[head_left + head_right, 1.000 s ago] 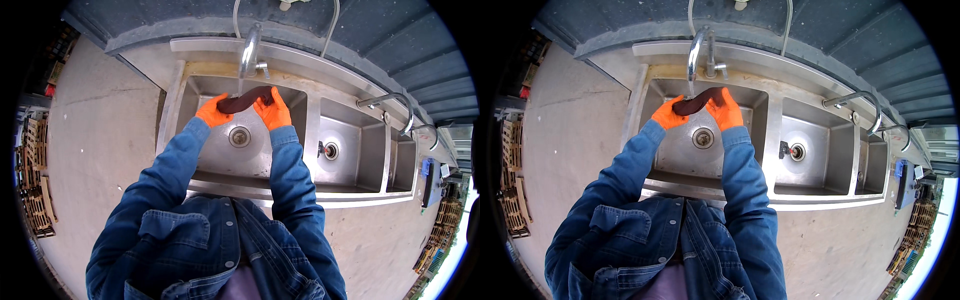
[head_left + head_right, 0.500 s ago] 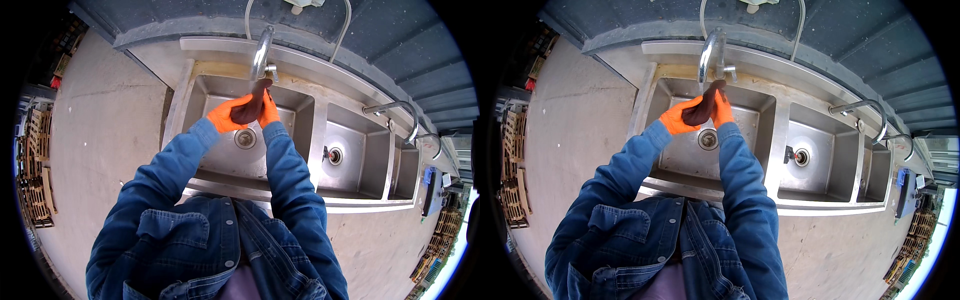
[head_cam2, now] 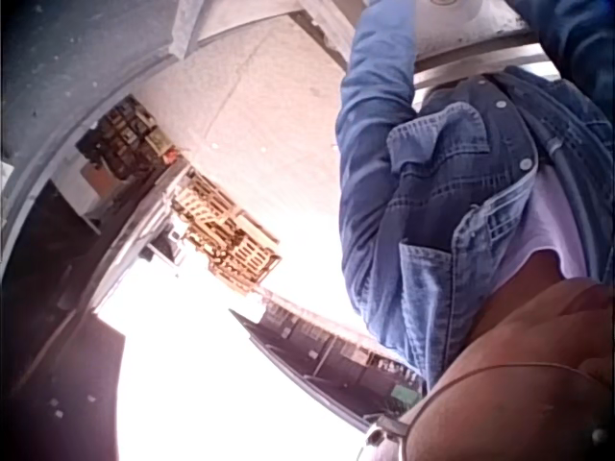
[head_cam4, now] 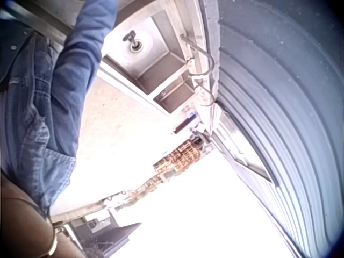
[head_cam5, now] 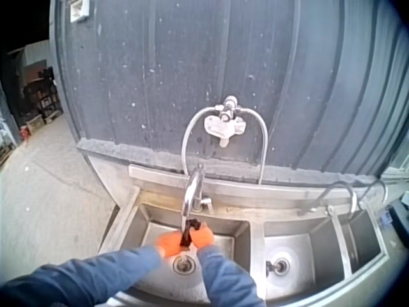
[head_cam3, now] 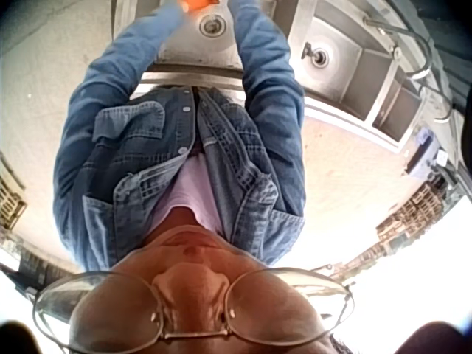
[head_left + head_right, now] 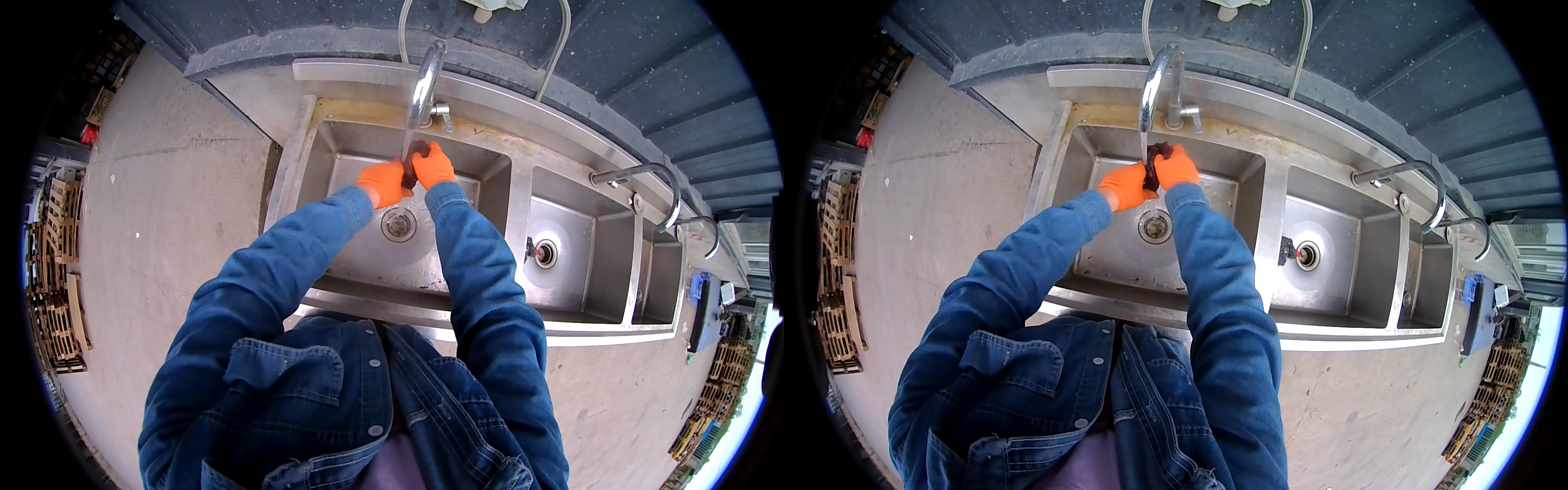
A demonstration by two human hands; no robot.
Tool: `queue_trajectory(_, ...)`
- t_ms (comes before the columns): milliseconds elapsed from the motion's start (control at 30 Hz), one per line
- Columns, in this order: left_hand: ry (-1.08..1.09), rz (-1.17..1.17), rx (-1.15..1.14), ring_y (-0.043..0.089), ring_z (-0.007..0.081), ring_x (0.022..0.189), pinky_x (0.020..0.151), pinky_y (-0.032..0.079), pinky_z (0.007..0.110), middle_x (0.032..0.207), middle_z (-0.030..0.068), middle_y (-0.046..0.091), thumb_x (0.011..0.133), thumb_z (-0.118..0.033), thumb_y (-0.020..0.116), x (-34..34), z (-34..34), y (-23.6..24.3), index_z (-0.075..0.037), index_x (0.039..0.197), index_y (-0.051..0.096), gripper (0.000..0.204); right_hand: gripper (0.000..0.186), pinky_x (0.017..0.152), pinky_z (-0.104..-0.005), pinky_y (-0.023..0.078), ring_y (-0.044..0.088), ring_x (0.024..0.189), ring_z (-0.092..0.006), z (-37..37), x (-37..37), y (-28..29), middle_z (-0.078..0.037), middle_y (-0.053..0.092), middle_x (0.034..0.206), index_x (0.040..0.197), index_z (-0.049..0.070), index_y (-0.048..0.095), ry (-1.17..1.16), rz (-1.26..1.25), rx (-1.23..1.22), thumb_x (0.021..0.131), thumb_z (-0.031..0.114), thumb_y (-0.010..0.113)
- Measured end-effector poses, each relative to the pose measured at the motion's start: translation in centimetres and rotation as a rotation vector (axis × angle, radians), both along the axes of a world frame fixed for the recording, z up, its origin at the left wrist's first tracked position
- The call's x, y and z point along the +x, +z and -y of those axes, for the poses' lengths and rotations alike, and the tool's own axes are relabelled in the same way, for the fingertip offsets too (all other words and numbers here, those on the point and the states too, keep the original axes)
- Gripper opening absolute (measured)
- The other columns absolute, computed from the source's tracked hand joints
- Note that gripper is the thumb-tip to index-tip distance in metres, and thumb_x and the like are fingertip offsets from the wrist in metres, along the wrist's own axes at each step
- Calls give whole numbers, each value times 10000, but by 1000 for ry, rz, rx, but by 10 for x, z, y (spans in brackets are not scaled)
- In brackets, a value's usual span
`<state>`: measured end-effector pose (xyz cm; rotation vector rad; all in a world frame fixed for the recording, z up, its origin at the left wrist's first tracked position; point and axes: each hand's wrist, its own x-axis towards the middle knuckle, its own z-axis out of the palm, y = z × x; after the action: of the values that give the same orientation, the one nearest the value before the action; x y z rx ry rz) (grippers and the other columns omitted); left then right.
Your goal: The person walks through a warehouse area, approaches a stainless steel sink, turns on the faucet, and washes a dark cloth under running water. They repeatedly rub and squeeze the cloth, then turn off the faucet and walk away.
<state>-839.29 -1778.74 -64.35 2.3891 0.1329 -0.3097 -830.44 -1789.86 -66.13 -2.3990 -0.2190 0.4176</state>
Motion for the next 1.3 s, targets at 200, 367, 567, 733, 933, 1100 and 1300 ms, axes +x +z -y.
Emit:
queue_trajectory(200,168,273,-316,556,268,963,863,425,335,950,137,579,704,-247,675,-8,-12,-5,-44,1226,410,619,699,733,-328,497,572,859,-218,21,8,29,-88,502,1117,1287,116,332,-205,-721,563,738,411,647)
queue_trajectory(367,323,-142,-1077,577,222,840,788,458,328,984,103,580,811,-225,578,-3,-30,-11,-46,1151,471,399,802,864,-381,431,485,1037,-270,33,-14,26,-119,420,1226,1353,142,260,204,-207,662,681,165,695)
queue_trajectory(567,218,-559,-1523,550,204,646,567,458,345,906,130,576,848,-334,504,-10,-45,20,-23,1079,492,387,933,921,-427,339,358,1143,-335,29,-38,64,-166,338,1280,1328,223,315,604,801,75,514,72,747)
queue_trajectory(733,-121,-580,-1428,488,131,599,481,370,258,777,76,540,828,-245,554,-2,-47,35,-46,1021,519,279,643,764,-397,454,484,993,-318,15,-17,61,-106,448,1142,1131,180,462,716,862,160,557,48,719)
queue_trajectory(933,-158,-297,-615,527,143,619,545,428,274,758,59,562,699,-170,663,14,-45,46,-19,944,523,320,434,683,-395,477,549,865,-330,9,-12,49,-115,507,958,1047,139,481,680,553,2,653,46,637)
queue_trajectory(1100,-230,280,-59,588,296,757,673,466,366,848,147,607,671,-151,641,2,-35,30,-37,985,515,356,350,713,-423,465,551,884,-337,4,-13,33,-141,553,948,1031,143,502,627,416,-146,697,111,602)
queue_trajectory(1300,-45,216,58,563,361,822,718,449,405,931,170,587,710,-197,608,0,-23,13,-103,1110,471,433,515,796,-409,449,525,965,-350,3,-9,30,-189,544,1047,1143,130,453,578,204,-109,663,101,636)
